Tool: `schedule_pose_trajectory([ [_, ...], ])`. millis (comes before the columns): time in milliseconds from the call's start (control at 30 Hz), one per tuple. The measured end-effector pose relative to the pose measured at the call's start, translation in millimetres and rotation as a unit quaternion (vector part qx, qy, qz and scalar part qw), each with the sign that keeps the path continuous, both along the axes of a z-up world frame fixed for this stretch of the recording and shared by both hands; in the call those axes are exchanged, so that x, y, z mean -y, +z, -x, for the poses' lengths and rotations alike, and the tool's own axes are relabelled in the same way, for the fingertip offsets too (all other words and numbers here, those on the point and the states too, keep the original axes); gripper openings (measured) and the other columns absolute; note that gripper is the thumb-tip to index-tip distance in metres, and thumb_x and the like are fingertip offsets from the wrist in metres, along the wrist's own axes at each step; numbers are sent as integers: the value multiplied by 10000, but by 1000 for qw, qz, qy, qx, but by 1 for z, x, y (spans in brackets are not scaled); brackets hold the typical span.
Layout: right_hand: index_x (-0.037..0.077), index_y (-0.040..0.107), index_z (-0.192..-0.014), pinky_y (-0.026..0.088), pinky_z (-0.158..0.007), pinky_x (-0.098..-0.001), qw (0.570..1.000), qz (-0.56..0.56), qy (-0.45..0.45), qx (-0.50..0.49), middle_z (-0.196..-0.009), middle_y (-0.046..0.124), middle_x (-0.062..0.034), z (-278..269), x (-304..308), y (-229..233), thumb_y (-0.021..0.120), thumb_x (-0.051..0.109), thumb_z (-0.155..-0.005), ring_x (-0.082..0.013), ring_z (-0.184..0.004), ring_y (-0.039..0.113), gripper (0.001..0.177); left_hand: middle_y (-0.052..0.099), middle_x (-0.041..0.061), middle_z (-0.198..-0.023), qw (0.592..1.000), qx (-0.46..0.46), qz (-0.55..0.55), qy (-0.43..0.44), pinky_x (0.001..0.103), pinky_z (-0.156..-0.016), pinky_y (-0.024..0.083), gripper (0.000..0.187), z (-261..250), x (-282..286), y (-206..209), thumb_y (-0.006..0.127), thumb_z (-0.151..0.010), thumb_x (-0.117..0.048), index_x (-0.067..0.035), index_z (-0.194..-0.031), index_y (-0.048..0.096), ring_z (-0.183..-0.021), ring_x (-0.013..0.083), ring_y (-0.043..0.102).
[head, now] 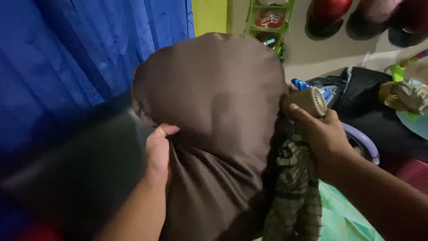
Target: The person uses a handheld fan and a cloth to clean a red sofa and two character pillows, wiping the surfaces and blowing air over the fabric.
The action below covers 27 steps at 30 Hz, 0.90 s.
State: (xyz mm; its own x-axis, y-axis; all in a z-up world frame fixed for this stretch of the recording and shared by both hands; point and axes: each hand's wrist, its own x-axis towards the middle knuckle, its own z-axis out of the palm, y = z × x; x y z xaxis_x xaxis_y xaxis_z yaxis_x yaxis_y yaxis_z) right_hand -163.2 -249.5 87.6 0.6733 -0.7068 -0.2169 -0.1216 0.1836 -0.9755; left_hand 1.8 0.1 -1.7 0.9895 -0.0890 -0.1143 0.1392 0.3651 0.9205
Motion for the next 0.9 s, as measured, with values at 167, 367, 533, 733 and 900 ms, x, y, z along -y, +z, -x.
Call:
schedule_pose_trajectory([
  [167,121,388,-1418,609,-648,-486,989,-135,66,-7,-1063,618,-165,-5,39,-22,724,446,-879,-295,-747,687,713,734,120,-1131,997,-45,61,2,372,-984,470,347,-3,2,-5,622,-769,-217,-20,-1042,710,-1019,283,644],
  [367,145,452,-1379,592,-641,-447,995,-94,39,-15,-1018,686,-133,2,54,-24,706,407,-925,-245,-742,685,583,673,187,-1224,994,66,81,-5,403,-1022,460,489,17,-2,11,653,-782,-239,74,-1158,650,-1101,307,609],
  [533,155,457,-1383,573,-642,-449,998,-59,-4,1,-1059,646,-101,6,58,-16,690,351,-915,-239,-803,674,558,468,140,-1540,996,-14,-85,26,508,-1125,314,809,69,14,69,602,-833,-507,-110,-1515,426,-1380,314,443],
  [733,139,360,-1474,604,-734,-496,998,-14,-11,-59,-1154,643,-181,14,47,-8,681,387,-891,-313,-948,700,711,558,143,-1521,986,-91,-66,-126,549,-1120,370,919,79,13,98,755,-750,-611,-155,-1502,491,-1364,339,516],
  [900,154,316,-1518,602,-791,-532,997,-8,20,-71,-1227,610,-238,14,27,-1,697,379,-948,-368,-1005,685,722,608,160,-1468,983,-75,30,-165,561,-1109,406,861,86,24,99,778,-805,-575,-123,-1492,523,-1314,369,547],
])
